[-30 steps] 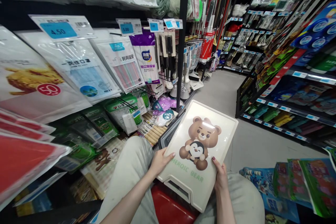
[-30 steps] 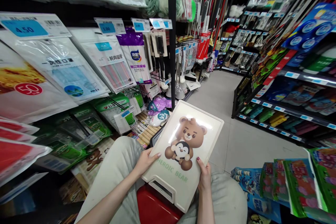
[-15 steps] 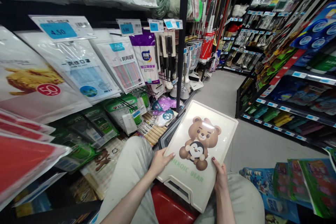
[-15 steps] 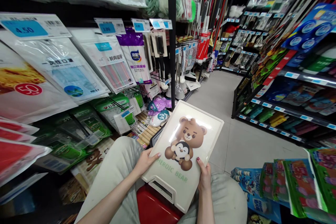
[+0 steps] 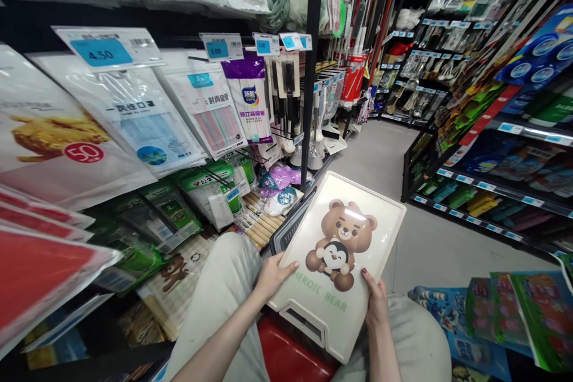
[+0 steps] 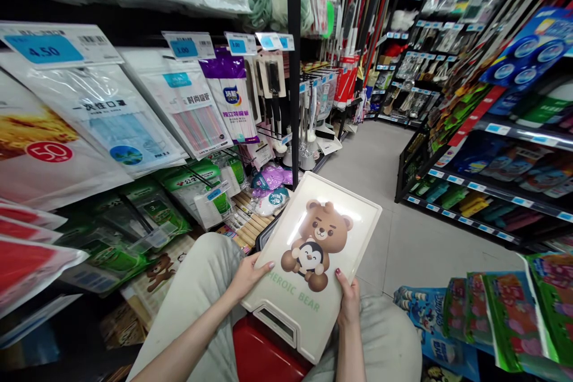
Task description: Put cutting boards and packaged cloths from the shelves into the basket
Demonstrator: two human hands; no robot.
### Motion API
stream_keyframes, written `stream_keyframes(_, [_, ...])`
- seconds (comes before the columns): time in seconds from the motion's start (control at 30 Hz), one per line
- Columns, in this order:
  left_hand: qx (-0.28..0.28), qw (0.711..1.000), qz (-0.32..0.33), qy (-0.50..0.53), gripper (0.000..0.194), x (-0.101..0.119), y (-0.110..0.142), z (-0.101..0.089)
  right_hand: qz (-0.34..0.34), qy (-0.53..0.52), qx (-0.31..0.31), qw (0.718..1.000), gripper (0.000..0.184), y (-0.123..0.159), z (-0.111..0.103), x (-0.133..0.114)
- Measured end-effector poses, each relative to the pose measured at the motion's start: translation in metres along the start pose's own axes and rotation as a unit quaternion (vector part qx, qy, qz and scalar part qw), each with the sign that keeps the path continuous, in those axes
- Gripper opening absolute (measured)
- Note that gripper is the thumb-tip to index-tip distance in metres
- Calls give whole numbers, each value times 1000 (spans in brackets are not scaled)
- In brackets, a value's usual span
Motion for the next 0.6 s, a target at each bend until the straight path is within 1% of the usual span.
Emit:
stream_keyframes(0.2, [0,1000,-1,-6,40,0,-1,-1,3,2,7,1000,39,1,0,-1])
stream_keyframes(0.47, [-5,1000,1,3,39,1,-1,0,4,9,9,1000,35,0,0,0])
stream_keyframes(0.6, [-1,1000,2,1,39,1,-1,0,1,13,8,1000,38,1,1,-1])
Point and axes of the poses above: each hand's wrist, its own y-axis away from the middle knuckle, its own z-axis out of the palm, x = y × z, the point moved 3 cm from there along -y, towards the middle knuckle, and after that the axes turned 9 degrees about -x, right-handed, at the moved point
